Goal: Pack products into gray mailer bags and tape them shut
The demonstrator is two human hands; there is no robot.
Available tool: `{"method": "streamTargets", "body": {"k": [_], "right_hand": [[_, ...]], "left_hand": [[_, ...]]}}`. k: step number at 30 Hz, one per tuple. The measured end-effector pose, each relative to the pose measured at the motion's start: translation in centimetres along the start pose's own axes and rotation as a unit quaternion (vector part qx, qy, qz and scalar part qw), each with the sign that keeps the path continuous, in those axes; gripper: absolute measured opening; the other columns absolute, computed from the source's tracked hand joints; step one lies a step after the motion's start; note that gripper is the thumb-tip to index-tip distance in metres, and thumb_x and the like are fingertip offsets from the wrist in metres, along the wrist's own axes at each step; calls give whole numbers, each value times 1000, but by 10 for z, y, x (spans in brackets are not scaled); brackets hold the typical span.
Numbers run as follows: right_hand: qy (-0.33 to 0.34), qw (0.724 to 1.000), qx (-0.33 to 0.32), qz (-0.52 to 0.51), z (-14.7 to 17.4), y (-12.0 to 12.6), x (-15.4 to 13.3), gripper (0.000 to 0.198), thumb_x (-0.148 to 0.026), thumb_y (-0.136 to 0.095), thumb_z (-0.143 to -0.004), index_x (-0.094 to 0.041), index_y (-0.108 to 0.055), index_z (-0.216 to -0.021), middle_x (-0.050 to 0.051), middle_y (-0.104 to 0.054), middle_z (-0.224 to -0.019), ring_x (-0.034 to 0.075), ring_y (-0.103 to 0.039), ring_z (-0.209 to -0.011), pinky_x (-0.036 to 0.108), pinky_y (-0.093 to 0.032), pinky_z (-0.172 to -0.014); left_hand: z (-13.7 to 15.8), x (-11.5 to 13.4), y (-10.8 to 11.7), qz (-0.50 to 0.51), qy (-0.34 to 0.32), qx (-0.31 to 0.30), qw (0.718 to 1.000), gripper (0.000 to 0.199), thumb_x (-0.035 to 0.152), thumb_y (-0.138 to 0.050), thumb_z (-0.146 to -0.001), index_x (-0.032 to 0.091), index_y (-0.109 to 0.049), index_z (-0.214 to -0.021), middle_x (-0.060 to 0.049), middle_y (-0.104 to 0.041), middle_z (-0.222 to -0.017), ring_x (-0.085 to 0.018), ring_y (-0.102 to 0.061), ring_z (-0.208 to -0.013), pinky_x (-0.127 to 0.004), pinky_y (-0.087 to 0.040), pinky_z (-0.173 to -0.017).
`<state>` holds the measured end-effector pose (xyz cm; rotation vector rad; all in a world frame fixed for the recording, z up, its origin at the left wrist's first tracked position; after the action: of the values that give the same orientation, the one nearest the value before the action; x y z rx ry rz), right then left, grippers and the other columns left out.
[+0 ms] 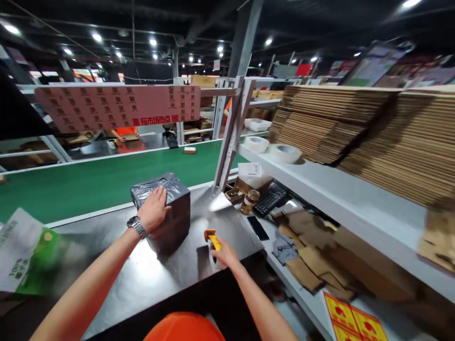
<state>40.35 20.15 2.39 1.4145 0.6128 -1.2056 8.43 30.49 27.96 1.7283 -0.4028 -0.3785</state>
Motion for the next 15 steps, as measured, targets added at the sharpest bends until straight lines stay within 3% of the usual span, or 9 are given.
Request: {"method": "streamTargets", "body": {"k": [3,5,7,9,11,13,15], "right_hand": [[-17,990,36,139,-51,35,18,70,-28,-86,-60,-25,-85,-130,13,-83,-103,43,-79,-110,56,-59,-103],[-16,969,20,245,-80,42,27,82,-23,-81,-70,-13,-75,-151,24,-80,-123,44,-80,-114,55,-59,-105],[-4,955,-18,295,-104,40,34,83,-15,-78,-72,-5,-71,-154,31,-79,-125,44,-82,-111,53,-60,-103],[16,954,-41,297,-123,35,34,77,-12,-76,-72,-1,-74,-149,35,-78,-124,49,-81,-117,55,-59,-106],[47,953,-48,296,-139,25,23,71,-19,-74,-78,-4,-75,-148,35,-76,-135,52,-73,-135,59,-55,-116],[84,973,-63,207,-152,6,1,69,-33,-70,-85,-6,-73,-149,34,-71,-149,50,-64,-150,61,-48,-128],[113,987,-94,63,-159,-24,-30,77,-53,-65,-90,-7,-71,-151,32,-68,-157,47,-59,-156,62,-42,-135]], "left_hand": [[5,2,-1,-5,11,-2,1000,75,36,-55,-112,-4,-41,-174,-31,-38,-185,-41,-37,-174,-56,-35,-143],[11,7,-3,-1,18,5,1000,82,43,-60,-110,-3,-40,-175,-30,-37,-186,-42,-35,-175,-57,-32,-145],[18,10,-3,1,56,38,998,90,56,-64,-108,2,-43,-176,-29,-34,-187,-45,-29,-178,-64,-24,-146],[25,6,0,-8,178,102,979,97,65,-64,-106,3,-42,-177,-32,-27,-189,-52,-19,-178,-74,-18,-144],[35,-3,4,-12,345,150,926,104,67,-61,-107,-4,-35,-178,-40,-17,-188,-62,-15,-176,-81,-22,-138],[41,-8,4,15,457,142,878,107,64,-59,-108,-13,-27,-176,-49,-19,-183,-65,-31,-170,-75,-38,-133],[39,-10,3,53,486,104,866,103,63,-57,-109,-11,-31,-175,-48,-36,-176,-58,-53,-159,-65,-50,-126]]}}
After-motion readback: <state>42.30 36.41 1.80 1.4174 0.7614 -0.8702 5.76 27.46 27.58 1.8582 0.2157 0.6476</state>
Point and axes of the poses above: each hand's wrist, its own z-axis away from the middle knuckle, its own y-axis out of the back of the hand, x = y × z, the point moved 6 cm from there along -z, towards the middle knuckle
